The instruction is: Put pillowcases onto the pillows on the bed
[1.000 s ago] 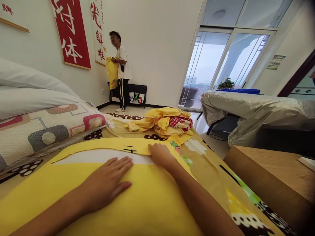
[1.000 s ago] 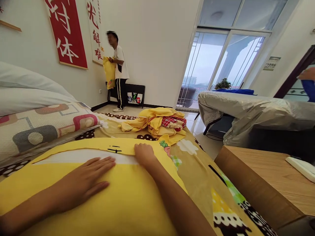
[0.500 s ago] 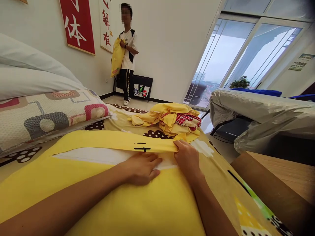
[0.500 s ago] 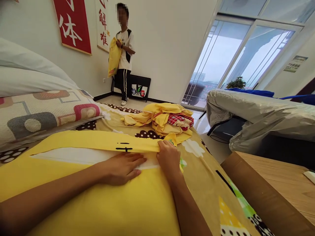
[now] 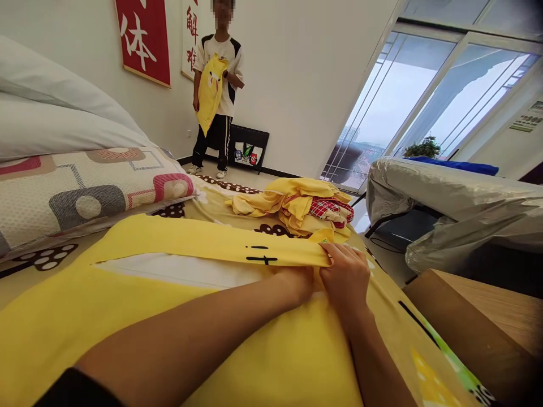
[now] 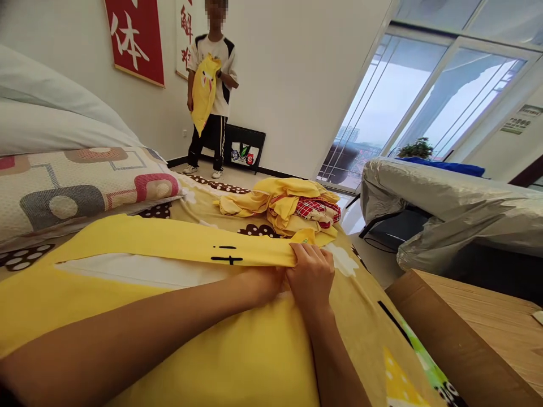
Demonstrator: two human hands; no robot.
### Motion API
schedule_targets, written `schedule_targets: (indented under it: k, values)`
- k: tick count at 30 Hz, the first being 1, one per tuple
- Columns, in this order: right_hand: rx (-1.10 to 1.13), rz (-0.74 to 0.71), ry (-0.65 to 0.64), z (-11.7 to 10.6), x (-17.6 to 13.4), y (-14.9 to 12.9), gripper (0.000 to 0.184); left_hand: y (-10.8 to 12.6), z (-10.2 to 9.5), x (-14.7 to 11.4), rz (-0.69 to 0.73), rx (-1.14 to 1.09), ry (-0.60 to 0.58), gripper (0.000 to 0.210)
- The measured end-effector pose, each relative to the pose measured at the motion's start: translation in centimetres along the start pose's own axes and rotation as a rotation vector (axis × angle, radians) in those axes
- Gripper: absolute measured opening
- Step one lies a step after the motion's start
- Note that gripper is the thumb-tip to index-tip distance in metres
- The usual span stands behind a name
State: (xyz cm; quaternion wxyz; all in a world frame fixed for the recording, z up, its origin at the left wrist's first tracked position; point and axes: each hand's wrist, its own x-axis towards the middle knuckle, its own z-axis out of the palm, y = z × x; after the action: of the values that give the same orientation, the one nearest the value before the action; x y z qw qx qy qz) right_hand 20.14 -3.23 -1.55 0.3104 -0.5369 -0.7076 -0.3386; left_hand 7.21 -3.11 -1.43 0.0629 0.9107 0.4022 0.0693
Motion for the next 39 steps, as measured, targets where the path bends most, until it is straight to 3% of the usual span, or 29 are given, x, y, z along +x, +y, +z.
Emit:
schedule_targets:
  k: [6, 13, 19, 21, 23, 25, 28, 30, 34, 39]
  values:
    - [0.123, 0.082, -0.103, 1.5, -0.1, 0.5, 0.032, -2.0, 2.4, 0.8, 0.079, -0.006, 0.015, 0.051]
    - [0.390, 0.307, -0.278, 1.4, 0.4, -0.4, 0.032, -2.2, 1.7, 1.1, 0.131, -0.047, -0.159, 0.055]
    - [0.618, 0.146, -0.518, 0.8, 1.2, 0.5, 0.020, -2.0, 1.0, 0.8, 0.101, -0.029, -0.198, 0.053]
    - [0.649, 0.075, -0.616, 0.3, 1.6, 1.1, 0.027, -2.2, 1.1, 1.0, 0.082, -0.044, -0.196, 0.058]
    - [0.569, 0.014, -0.733, -0.1, 2.0, 1.4, 0.042, -2.4, 1.3, 1.2, 0.072, -0.066, -0.207, 0.057]
    - [0.310, 0.026, -0.798, -0.5, 2.3, 1.0, 0.050, -2.5, 1.5, 1.3, 0.064, -0.090, -0.232, 0.049]
    - [-0.097, 0.136, -0.745, -1.2, 2.6, -0.5, 0.032, -2.7, 1.7, 1.4, 0.037, -0.146, -0.236, 0.045]
    - [-0.213, 0.166, -0.630, -1.5, 2.5, -1.4, 0.021, -3.0, 1.8, 1.5, 0.043, -0.193, -0.166, 0.054]
    - [-0.198, 0.227, -0.441, -1.3, 2.2, -2.2, 0.023, -4.0, 2.0, 2.5, 0.048, -0.280, 0.018, 0.066]
    - [-0.079, 0.285, -0.389, 0.2, 1.7, -1.2, 0.025, -4.6, 2.7, 4.7, 0.011, -0.359, 0.032, 0.061]
